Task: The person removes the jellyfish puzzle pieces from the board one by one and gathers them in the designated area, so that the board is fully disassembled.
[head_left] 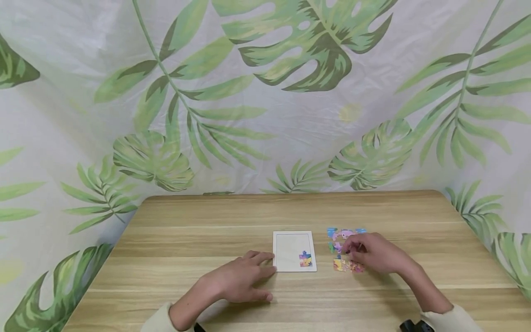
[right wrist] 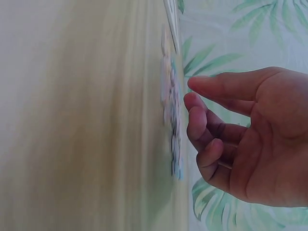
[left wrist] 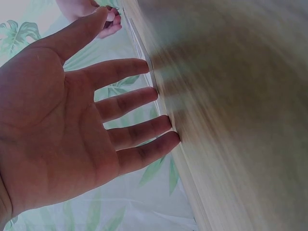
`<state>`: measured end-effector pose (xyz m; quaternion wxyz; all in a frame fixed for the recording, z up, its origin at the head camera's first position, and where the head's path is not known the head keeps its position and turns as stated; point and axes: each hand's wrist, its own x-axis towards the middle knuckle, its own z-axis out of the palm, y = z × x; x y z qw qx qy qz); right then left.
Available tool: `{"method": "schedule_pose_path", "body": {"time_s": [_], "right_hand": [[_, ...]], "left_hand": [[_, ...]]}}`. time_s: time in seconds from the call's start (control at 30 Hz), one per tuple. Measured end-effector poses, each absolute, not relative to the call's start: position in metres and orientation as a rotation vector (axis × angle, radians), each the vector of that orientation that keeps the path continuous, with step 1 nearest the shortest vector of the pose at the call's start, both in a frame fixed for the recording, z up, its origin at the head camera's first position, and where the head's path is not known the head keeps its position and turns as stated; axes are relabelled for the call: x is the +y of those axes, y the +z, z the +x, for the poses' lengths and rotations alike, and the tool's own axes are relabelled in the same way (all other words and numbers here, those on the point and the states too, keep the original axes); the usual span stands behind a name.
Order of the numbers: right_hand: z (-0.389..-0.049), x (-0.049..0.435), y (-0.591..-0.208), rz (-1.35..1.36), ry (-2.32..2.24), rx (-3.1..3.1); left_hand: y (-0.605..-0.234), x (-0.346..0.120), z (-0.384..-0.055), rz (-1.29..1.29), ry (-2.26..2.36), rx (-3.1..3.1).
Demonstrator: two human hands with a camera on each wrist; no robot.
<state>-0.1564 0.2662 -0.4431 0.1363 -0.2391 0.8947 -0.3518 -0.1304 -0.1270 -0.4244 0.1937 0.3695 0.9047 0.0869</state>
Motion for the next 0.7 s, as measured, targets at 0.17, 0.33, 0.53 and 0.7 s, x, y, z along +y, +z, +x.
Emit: {"method": "schedule_pose_path", "body": {"time_s": [0.17,0.33,0.53,0.7], "right_hand": [[-0.163,0.251,-0.443,-0.703,-1.042,2.557],[-0.167,0.235,-0.442,-0.714,-1.029,2.539],[-0.171,0.217,-0.439,-0.709,-0.985,2.564],[-0.173,0.203,-0.437,-0.73,-0.966,2.558]], "left_hand": [[-0.424,-0.127,-0.131,1.038,0.24,2.542],[-0.425,-0.127,-0.13,1.034,0.245,2.543],[-0.423,-0.127,-0.13,1.036,0.235,2.544],[-0.421,-0.125,-0.133,1.089,0.198,2.583]]}}
